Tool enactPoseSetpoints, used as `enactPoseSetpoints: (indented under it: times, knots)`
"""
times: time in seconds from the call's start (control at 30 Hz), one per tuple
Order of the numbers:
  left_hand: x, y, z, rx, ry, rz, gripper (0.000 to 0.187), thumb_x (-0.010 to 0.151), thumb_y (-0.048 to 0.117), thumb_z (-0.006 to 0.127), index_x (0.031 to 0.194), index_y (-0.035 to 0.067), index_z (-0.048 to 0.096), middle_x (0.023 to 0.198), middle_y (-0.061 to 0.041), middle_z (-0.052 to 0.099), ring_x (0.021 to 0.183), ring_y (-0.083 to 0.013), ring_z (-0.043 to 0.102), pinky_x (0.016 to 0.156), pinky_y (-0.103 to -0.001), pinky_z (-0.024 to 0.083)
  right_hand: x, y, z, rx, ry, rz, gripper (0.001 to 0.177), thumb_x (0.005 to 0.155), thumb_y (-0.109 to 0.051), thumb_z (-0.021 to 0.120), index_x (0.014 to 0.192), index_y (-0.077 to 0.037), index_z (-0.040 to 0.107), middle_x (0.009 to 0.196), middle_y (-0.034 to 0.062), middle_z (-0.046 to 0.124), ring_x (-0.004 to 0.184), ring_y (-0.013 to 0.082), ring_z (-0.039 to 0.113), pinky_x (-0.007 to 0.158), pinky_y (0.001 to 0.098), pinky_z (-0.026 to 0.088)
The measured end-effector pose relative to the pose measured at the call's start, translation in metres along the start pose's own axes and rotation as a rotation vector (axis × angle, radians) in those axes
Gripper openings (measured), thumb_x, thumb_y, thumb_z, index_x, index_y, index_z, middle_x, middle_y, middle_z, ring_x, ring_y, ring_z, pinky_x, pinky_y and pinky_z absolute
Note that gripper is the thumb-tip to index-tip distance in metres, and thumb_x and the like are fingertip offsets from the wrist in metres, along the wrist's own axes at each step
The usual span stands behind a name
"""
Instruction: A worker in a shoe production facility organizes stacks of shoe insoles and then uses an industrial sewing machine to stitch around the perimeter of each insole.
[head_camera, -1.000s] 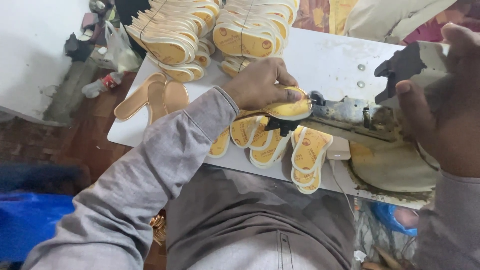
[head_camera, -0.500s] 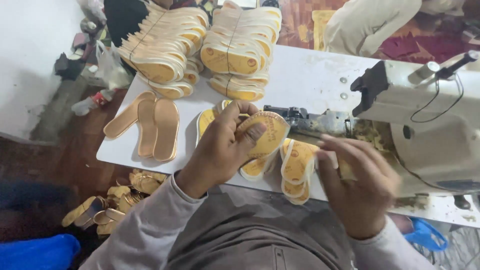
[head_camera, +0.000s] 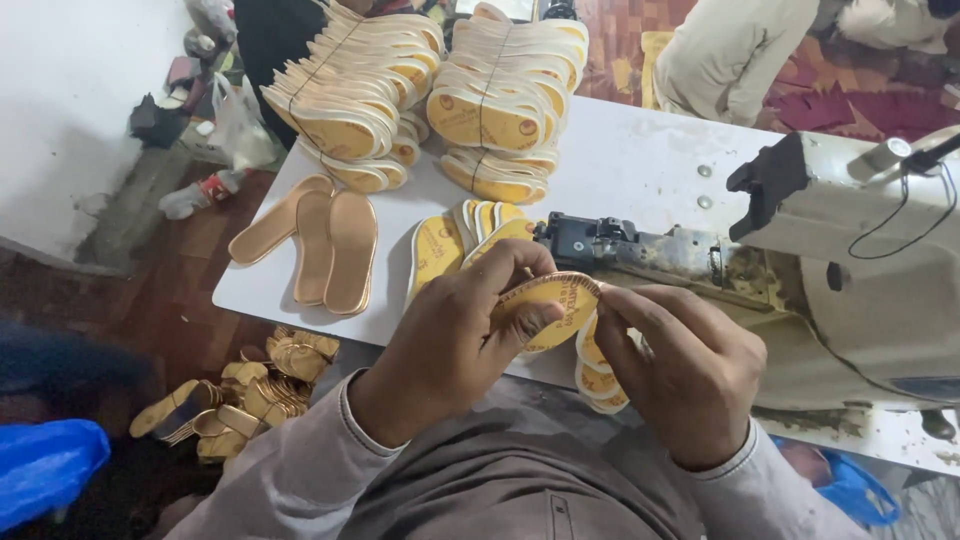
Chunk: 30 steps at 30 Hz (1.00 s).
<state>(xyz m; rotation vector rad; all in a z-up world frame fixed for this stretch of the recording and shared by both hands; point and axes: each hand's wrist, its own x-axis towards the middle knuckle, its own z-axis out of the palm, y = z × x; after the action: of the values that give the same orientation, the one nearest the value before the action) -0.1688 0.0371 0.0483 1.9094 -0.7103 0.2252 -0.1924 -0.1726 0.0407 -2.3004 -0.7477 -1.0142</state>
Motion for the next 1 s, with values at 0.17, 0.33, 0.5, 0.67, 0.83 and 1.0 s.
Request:
enactPoseSetpoints:
  times: [0.17, 0.33, 0.5, 0.67, 0.83, 1.0]
  knots:
    - [-0.003, -0.008, 0.016, 0.115, -0.079, 0.036, 0.026, 0.101, 0.029, 0.059, 0.116, 0.01, 0.051, 0.103, -0.008, 0.072, 0.092, -0.0344, 0.072, 0.076, -0.042, 0.051, -0.016, 0.015, 0.016, 0.218, -0.011, 0.566, 0.011, 0.086, -0.002, 0.069, 0.076, -0.005, 0.072, 0.069, 0.0022, 0.067, 0.058, 0.0076, 0.052, 0.053, 0.0242, 0.042]
    - [-0.004, -0.009, 0.028, -0.01, 0.068, -0.024, 0.029, 0.103, 0.033, 0.054, 0.115, 0.006, 0.056, 0.105, -0.008, 0.07, 0.096, -0.0259, 0.072, 0.081, -0.036, 0.054, -0.015, 0.019, 0.012, 0.53, 0.005, 0.702, 0.01, 0.091, -0.005, 0.068, 0.082, 0.0, 0.066, 0.072, 0.0099, 0.065, 0.055, 0.0146, 0.059, 0.049, 0.0271, 0.058]
    - [-0.002, -0.013, 0.025, -0.037, 0.005, -0.072, 0.03, 0.102, 0.031, 0.056, 0.117, 0.005, 0.058, 0.109, -0.01, 0.071, 0.103, -0.0263, 0.072, 0.087, -0.036, 0.055, -0.018, 0.022, -0.002, -0.13, -0.035, -0.094, 0.005, 0.095, -0.008, 0.08, 0.098, -0.008, 0.076, 0.097, 0.011, 0.074, 0.077, 0.0218, 0.072, 0.068, 0.0352, 0.059]
    - [-0.002, -0.013, 0.032, 0.003, -0.028, -0.025, 0.027, 0.103, 0.03, 0.055, 0.117, 0.007, 0.059, 0.106, -0.008, 0.072, 0.1, -0.0265, 0.072, 0.086, -0.036, 0.052, -0.024, 0.024, 0.007, -0.28, -0.104, 0.053, 0.009, 0.098, -0.01, 0.069, 0.09, -0.011, 0.064, 0.089, 0.0013, 0.068, 0.067, 0.0143, 0.064, 0.052, 0.0295, 0.045]
    - [-0.001, -0.01, 0.042, 0.138, 0.114, 0.045, 0.028, 0.101, 0.027, 0.061, 0.116, 0.004, 0.065, 0.105, -0.01, 0.074, 0.096, -0.0285, 0.072, 0.082, -0.039, 0.054, -0.015, 0.023, 0.0, 0.2, -0.275, 0.839, 0.011, 0.091, -0.017, 0.063, 0.084, -0.01, 0.067, 0.063, 0.0028, 0.064, 0.055, 0.0127, 0.057, 0.052, 0.0308, 0.043]
    - [0.045, -0.073, 0.036, 0.135, 0.126, 0.052, 0.039, 0.098, 0.031, 0.067, 0.123, 0.002, 0.071, 0.1, -0.014, 0.062, 0.094, -0.0269, 0.064, 0.084, -0.037, 0.054, -0.01, 0.058, -0.051, -0.118, 0.005, 0.104, 0.013, 0.103, 0.0, 0.067, 0.092, 0.006, 0.066, 0.086, 0.0213, 0.071, 0.071, 0.0273, 0.066, 0.065, 0.0396, 0.054]
